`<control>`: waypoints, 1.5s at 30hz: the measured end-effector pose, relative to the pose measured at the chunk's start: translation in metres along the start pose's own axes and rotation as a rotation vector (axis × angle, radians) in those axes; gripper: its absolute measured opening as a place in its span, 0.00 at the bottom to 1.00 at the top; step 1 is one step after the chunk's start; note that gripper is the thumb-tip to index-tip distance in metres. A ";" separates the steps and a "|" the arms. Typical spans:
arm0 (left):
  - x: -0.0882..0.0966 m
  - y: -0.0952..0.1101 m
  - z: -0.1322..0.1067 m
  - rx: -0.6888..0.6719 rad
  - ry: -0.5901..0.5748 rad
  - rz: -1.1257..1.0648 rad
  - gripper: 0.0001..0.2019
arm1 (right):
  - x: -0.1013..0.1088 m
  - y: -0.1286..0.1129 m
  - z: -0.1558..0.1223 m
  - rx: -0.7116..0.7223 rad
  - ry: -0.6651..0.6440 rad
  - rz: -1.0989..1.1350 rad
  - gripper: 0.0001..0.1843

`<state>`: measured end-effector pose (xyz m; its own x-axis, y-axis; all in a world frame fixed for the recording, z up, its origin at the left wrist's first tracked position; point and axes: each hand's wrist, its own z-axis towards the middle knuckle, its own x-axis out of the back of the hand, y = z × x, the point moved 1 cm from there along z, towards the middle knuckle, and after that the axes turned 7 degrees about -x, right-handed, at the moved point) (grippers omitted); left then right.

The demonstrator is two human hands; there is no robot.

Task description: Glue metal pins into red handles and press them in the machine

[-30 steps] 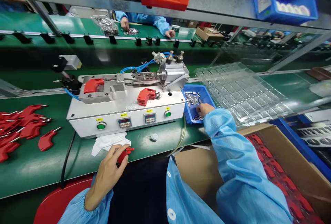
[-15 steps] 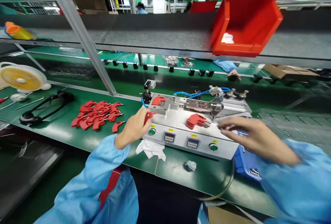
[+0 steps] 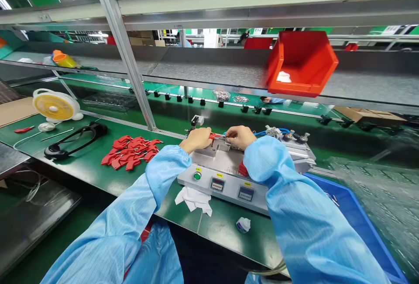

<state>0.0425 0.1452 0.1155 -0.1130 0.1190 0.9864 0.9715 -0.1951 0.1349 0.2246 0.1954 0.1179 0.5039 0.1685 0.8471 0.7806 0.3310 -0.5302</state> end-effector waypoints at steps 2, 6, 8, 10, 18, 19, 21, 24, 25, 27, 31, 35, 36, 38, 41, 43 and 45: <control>0.001 -0.002 0.002 0.001 -0.017 0.002 0.15 | -0.003 -0.001 0.005 -0.008 0.002 0.024 0.08; 0.003 -0.004 0.008 0.006 -0.028 0.022 0.15 | -0.007 -0.003 0.016 -0.032 0.004 0.067 0.07; 0.004 -0.005 0.010 -0.005 -0.024 0.035 0.14 | -0.008 -0.002 0.020 -0.050 0.013 0.086 0.07; 0.005 -0.006 0.011 -0.028 -0.014 0.048 0.13 | -0.008 0.002 0.022 -0.070 0.024 0.104 0.07; 0.003 -0.011 0.012 -0.113 0.007 0.101 0.13 | -0.003 0.006 0.020 -0.088 0.032 0.140 0.08; 0.002 -0.011 0.013 -0.119 0.009 0.108 0.13 | -0.002 0.005 0.020 -0.087 0.031 0.139 0.08; 0.002 -0.011 0.014 -0.130 0.009 0.118 0.12 | 0.000 0.005 0.020 -0.090 0.031 0.135 0.08; 0.004 -0.012 0.014 -0.135 0.013 0.120 0.11 | 0.002 0.005 0.021 -0.093 0.023 0.108 0.09; 0.007 -0.014 0.012 -0.130 0.020 0.116 0.12 | 0.002 0.005 0.022 -0.086 0.013 0.092 0.09; 0.012 -0.017 0.009 -0.108 0.048 0.103 0.13 | 0.000 0.004 0.023 -0.063 -0.021 0.049 0.09; 0.023 -0.024 -0.002 -0.065 0.105 0.050 0.13 | -0.009 -0.003 0.025 -0.014 -0.089 -0.083 0.08; 0.023 -0.027 -0.010 -0.046 0.141 -0.031 0.10 | -0.016 -0.014 0.024 0.006 -0.079 -0.274 0.08; 0.022 -0.029 -0.012 -0.043 0.149 -0.054 0.10 | -0.017 -0.017 0.023 0.008 -0.078 -0.325 0.09; 0.019 -0.033 -0.017 -0.038 0.165 -0.098 0.10 | -0.016 -0.025 0.019 0.002 -0.093 -0.418 0.10; 0.015 -0.043 -0.025 -0.031 0.182 -0.156 0.10 | -0.013 -0.036 0.014 -0.009 -0.126 -0.514 0.11; 0.013 -0.049 -0.031 -0.021 0.196 -0.242 0.10 | -0.013 -0.045 0.013 0.020 -0.133 -0.539 0.13; 0.011 -0.053 -0.034 -0.008 0.220 -0.376 0.10 | -0.017 -0.054 0.013 0.070 -0.143 -0.540 0.15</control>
<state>-0.0174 0.1237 0.1221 -0.5015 -0.0264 0.8648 0.8525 -0.1855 0.4887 0.1692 0.1871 0.1326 -0.0195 0.0804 0.9966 0.8849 0.4652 -0.0203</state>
